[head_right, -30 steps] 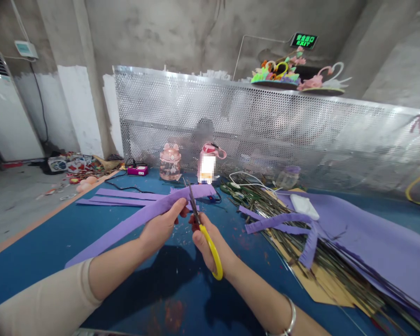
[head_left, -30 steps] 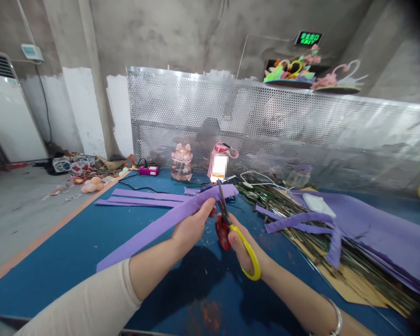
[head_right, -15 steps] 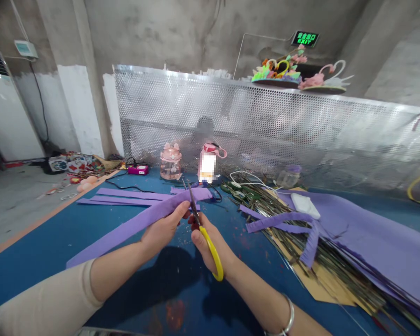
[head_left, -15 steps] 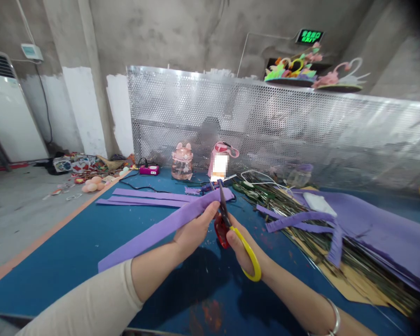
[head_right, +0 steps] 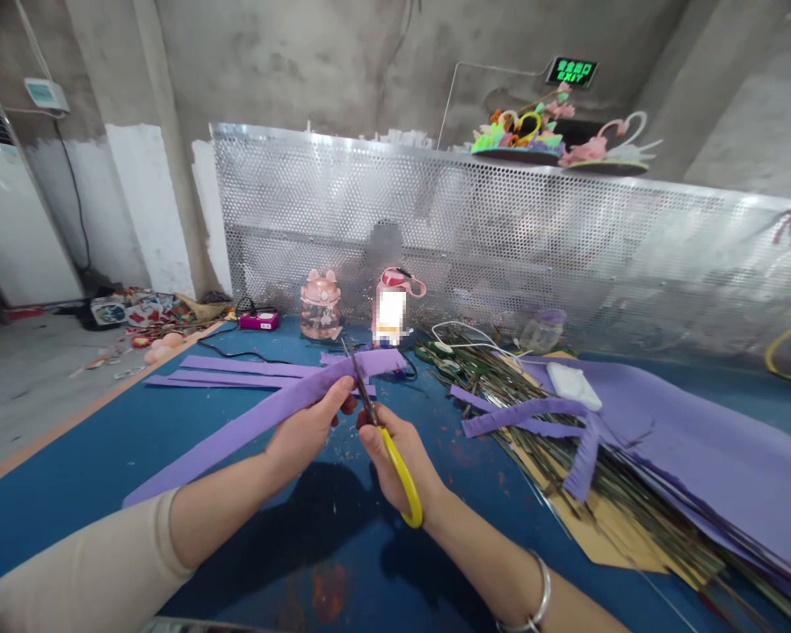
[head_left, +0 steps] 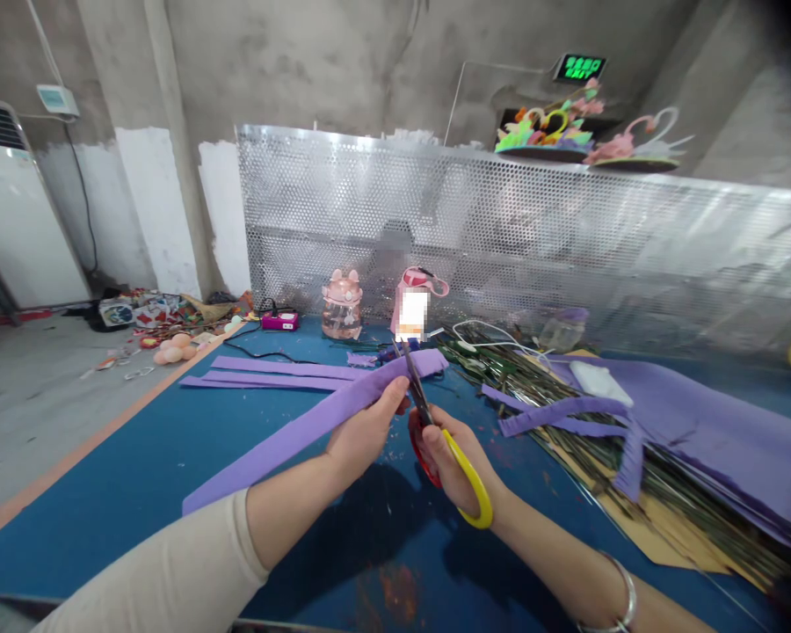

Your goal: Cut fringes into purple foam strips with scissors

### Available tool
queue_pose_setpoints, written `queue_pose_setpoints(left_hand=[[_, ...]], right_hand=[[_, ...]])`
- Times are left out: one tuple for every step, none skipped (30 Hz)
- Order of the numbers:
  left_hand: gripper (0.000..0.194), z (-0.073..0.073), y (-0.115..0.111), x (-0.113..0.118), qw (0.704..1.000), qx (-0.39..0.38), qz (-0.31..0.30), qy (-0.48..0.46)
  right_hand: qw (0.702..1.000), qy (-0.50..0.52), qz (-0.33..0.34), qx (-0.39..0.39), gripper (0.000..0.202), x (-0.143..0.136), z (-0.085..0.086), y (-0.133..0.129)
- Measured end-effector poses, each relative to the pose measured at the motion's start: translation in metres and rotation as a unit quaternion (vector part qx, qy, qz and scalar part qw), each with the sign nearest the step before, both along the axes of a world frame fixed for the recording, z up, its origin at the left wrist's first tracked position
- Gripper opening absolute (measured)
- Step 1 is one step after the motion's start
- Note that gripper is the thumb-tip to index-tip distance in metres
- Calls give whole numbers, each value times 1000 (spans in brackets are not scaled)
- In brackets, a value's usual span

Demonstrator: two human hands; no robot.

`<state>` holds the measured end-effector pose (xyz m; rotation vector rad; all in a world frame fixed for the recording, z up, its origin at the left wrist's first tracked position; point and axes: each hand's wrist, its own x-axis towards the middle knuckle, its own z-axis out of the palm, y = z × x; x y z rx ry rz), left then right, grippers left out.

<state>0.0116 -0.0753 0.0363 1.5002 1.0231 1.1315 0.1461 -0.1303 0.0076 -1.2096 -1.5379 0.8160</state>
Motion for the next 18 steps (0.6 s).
queue_pose_setpoints(left_hand=[[38, 1, 0, 0, 1000, -5, -1, 2], [39, 1, -1, 0, 1000, -7, -2, 3], [39, 2, -1, 0, 1000, -9, -2, 1], [40, 3, -1, -1, 1000, -10, -3, 0], [40, 4, -1, -1, 1000, -12, -4, -1], [40, 4, 0, -1, 1000, -14, -3, -3], [41, 4, 0, -1, 1000, -17, -4, -2], [43, 4, 0, -2, 1000, -15, -9, 3], [44, 4, -1, -2, 1000, -8, -23, 12], [45, 4, -2, -2, 998, 1, -52, 25], [46, 5, -5, -3, 995, 11, -93, 43], [48, 6, -10, -4, 987, 20, -146, 67], [49, 9, -16, -6, 974, 26, -206, 91], [51, 13, -22, -9, 956, 26, -268, 113], [52, 19, -30, -12, 936, 27, -326, 132], [53, 25, -36, -17, 916, 29, -376, 140], [52, 32, -42, -23, 902, 37, -408, 136], [49, 39, -44, -29, 904, 56, -405, 127]], right_hand=[[1000, -5, -3, 0, 51, 0, 0, 0], [1000, -13, -7, 3, 51, 0, 1, 0], [1000, -24, -13, 9, 52, 0, 2, 0], [999, -36, -19, 18, 52, 0, 3, 0], [998, -47, -26, 26, 53, 0, 4, 0], [997, -58, -33, 35, 53, 0, 5, 0], [996, -71, -39, 43, 53, 0, 6, 0], [994, -85, -45, 51, 53, 1, 7, 1], [992, -100, -48, 57, 52, 2, 9, 2], [990, -117, -52, 62, 52, 3, 10, 3], [987, -134, -58, 67, 52, 4, 11, 4], [984, -148, -64, 70, 51, 6, 12, 5], [982, -157, -70, 72, 50, 8, 13, 7], [981, -165, -75, 73, 49, 11, 14, 8], [979, -172, -78, 74, 47, 13, 14, 9], [978, -178, -79, 77, 45, 15, 15, 11], [977, -183, -75, 79, 43, 17, 15, 12], [976, -188, -71, 81, 41, 19, 16, 12]])
